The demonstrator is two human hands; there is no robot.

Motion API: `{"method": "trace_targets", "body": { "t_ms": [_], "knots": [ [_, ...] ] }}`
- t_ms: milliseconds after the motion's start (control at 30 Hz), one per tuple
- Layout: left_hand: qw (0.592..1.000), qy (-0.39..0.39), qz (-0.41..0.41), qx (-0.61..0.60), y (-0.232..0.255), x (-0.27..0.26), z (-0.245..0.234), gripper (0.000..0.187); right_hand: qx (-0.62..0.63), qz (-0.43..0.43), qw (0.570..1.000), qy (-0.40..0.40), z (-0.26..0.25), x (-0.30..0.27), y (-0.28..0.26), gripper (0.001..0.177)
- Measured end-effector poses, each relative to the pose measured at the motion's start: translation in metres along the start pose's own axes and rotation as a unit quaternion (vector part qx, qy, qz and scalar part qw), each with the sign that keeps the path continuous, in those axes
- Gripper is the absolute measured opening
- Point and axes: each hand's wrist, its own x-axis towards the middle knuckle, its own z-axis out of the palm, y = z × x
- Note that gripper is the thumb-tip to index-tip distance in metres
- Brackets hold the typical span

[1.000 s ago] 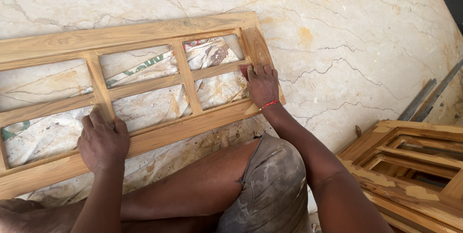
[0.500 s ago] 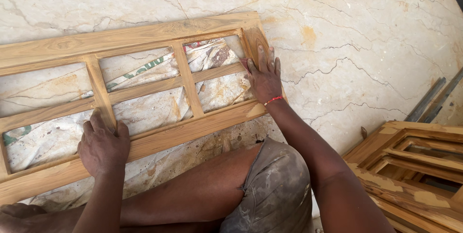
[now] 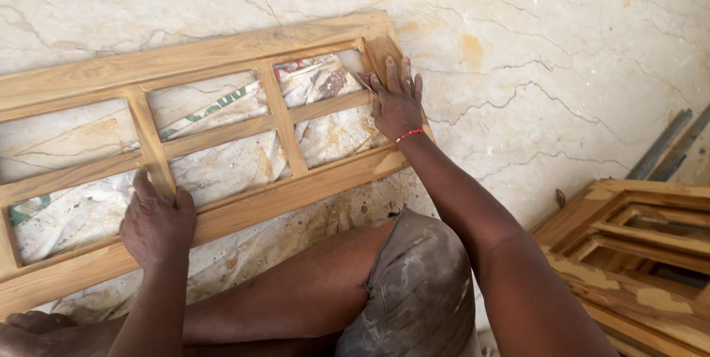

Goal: The person sands a wooden window frame using a red sanding block. They work systematically across the frame's edges and inner sections, occasionally adjusting their grip and the position of the frame.

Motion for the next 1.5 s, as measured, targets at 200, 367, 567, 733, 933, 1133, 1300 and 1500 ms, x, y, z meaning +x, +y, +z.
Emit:
{"method": "trace_targets", "body": {
  "t_ms": [200, 367, 567, 733, 933, 1133, 1300, 1500],
  "knots": [
    [1.000, -0.010, 0.014, 0.016, 0.000, -0.001, -0.003, 0.059, 0.044, 0.012, 0.996, -0.077, -0.002, 0.060, -0.004, 0.053],
    [0.999, -0.033, -0.009, 0.019, 0.010, 0.006, -0.011, 0.063, 0.018, 0.001, 0.999, -0.034, -0.015, 0.051, -0.004, 0.050],
    [0.999, -0.018, 0.013, 0.023, 0.002, -0.002, -0.004, 0.060, 0.026, -0.002, 1.000, 0.007, 0.020, 0.009, 0.011, 0.051],
    [1.000, -0.024, -0.001, 0.013, 0.007, 0.005, -0.010, 0.061, 0.053, 0.015, 0.999, -0.004, 0.015, 0.087, -0.005, 0.050],
    [1.000, -0.015, 0.011, 0.018, 0.005, 0.007, -0.008, 0.063, 0.031, 0.041, 0.998, -0.038, 0.004, 0.031, -0.003, 0.049],
    [0.999, -0.045, -0.008, 0.022, 0.007, 0.005, -0.009, 0.061, 0.007, 0.023, 0.999, -0.033, 0.009, 0.061, -0.002, 0.052],
    [0.999, -0.046, -0.016, 0.017, 0.009, 0.005, -0.011, 0.061, 0.025, 0.000, 0.999, 0.045, 0.008, 0.074, -0.013, 0.051],
    [1.000, -0.030, -0.001, 0.004, 0.005, -0.003, -0.009, 0.062, 0.107, 0.026, 0.994, 0.002, -0.023, 0.033, -0.008, 0.041]
  ]
}}
